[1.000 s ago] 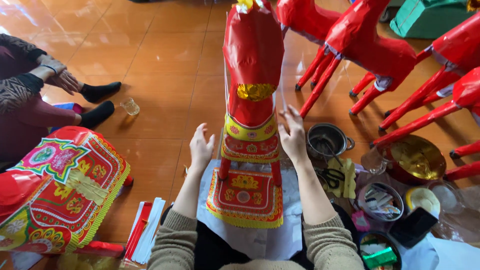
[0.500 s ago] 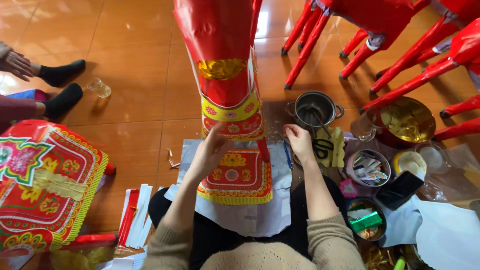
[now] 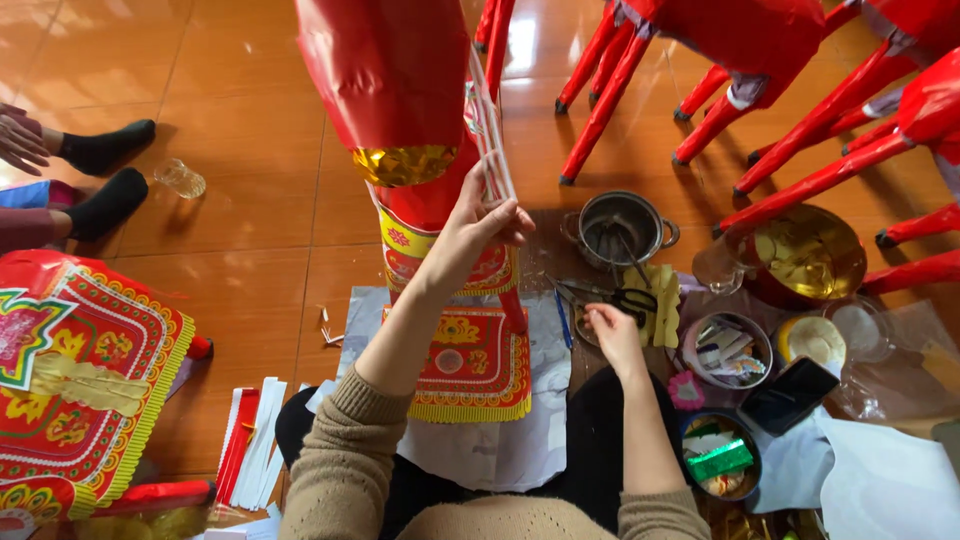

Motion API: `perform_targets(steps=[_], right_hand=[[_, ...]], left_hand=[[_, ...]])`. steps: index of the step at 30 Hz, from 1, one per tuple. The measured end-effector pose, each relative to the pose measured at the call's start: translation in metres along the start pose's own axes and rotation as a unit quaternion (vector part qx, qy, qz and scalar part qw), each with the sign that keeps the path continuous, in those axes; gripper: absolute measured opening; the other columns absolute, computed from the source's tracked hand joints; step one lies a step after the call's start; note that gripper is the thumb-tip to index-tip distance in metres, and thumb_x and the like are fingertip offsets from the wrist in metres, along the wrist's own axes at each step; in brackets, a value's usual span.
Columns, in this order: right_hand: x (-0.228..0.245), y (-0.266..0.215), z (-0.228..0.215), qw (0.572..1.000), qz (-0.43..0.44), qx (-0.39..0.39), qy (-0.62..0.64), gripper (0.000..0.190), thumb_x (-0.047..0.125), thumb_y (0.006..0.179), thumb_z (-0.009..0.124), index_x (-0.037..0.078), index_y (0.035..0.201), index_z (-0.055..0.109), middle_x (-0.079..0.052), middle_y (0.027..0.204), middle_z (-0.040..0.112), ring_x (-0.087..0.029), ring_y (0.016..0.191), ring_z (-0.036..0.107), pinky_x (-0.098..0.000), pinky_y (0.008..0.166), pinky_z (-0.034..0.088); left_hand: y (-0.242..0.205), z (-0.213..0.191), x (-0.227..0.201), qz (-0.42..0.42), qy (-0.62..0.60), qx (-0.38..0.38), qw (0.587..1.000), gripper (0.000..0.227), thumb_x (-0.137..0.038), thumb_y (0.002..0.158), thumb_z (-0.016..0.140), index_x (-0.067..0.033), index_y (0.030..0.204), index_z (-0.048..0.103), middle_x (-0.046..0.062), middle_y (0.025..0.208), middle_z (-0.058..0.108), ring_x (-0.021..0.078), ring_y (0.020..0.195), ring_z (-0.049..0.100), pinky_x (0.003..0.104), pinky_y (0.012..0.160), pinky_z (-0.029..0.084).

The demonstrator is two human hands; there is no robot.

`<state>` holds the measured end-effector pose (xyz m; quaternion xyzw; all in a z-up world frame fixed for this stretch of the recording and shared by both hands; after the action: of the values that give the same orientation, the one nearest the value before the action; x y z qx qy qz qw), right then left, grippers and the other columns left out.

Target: Decorating a paper horse model by cutting and gluing decorative paper

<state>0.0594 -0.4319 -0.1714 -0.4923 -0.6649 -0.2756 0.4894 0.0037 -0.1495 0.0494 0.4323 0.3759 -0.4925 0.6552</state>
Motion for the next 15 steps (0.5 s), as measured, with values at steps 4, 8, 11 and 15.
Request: perform_targets(steps=[4, 8, 11, 15], right_hand=[[0.027, 0.004, -0.012, 0.991, -0.029, -0.092, -0.09, 0.02, 0.014, 0.098, 0.058, 0.01, 0.111, 0.072, -0.013, 0.095, 0.072, -0.027, 0.089, 0.069, -0.0405, 0.08, 0.054], [0.049, 0.037, -0.009, 0.941, -0.108, -0.153, -0.283, 0.015, 0.01, 0.096, 0.059, 0.006, 0.104, 0.071, -0.014, 0.105, 0.064, -0.032, 0.102, 0.062, -0.0431, 0.087, 0.053], [0.0, 0.087, -0.006, 0.889, -0.037, -0.113, -0.442, 0.026, 0.029, 0.091, 0.068, 0.011, 0.108, 0.072, -0.008, 0.115, 0.06, -0.029, 0.113, 0.054, -0.0543, 0.099, 0.042], [-0.066, 0.147, -0.007, 0.863, 0.015, -0.03, -0.503, 0.03, 0.022, 0.089, 0.066, 0.011, 0.117, 0.063, -0.015, 0.114, 0.06, -0.036, 0.1, 0.064, -0.0569, 0.075, 0.056]], left_hand=[[0.003, 0.009, -0.003, -0.023, -0.021, 0.028, 0.999, 0.07, -0.015, 0.101, 0.053, -0.0174, 0.155, 0.008, 0.02, 0.095, 0.069, 0.0231, 0.08, 0.073, 0.031, 0.075, 0.06], [-0.008, 0.008, 0.023, -0.045, -0.033, 0.026, 0.998, 0.072, -0.019, 0.1, 0.056, -0.0156, 0.155, 0.01, 0.023, 0.095, 0.068, 0.0295, 0.08, 0.072, 0.038, 0.074, 0.061], [-0.049, 0.006, 0.054, -0.079, -0.001, 0.033, 0.996, 0.076, -0.029, 0.097, 0.06, -0.0103, 0.155, 0.015, 0.024, 0.096, 0.067, 0.0284, 0.079, 0.071, 0.038, 0.074, 0.06], [-0.146, -0.009, 0.084, -0.242, 0.131, 0.067, 0.959, 0.043, -0.026, 0.1, 0.055, -0.0026, 0.136, 0.05, 0.022, 0.097, 0.067, 0.0301, 0.087, 0.068, 0.039, 0.084, 0.054]])
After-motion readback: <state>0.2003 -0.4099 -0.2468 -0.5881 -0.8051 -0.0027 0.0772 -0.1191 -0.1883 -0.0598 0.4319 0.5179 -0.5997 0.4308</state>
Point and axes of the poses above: each hand's wrist, its own y-axis towards the middle knuckle, its own z-axis out of the palm, x = y × z, the point moved 1 cm from there along y, towards the middle knuckle
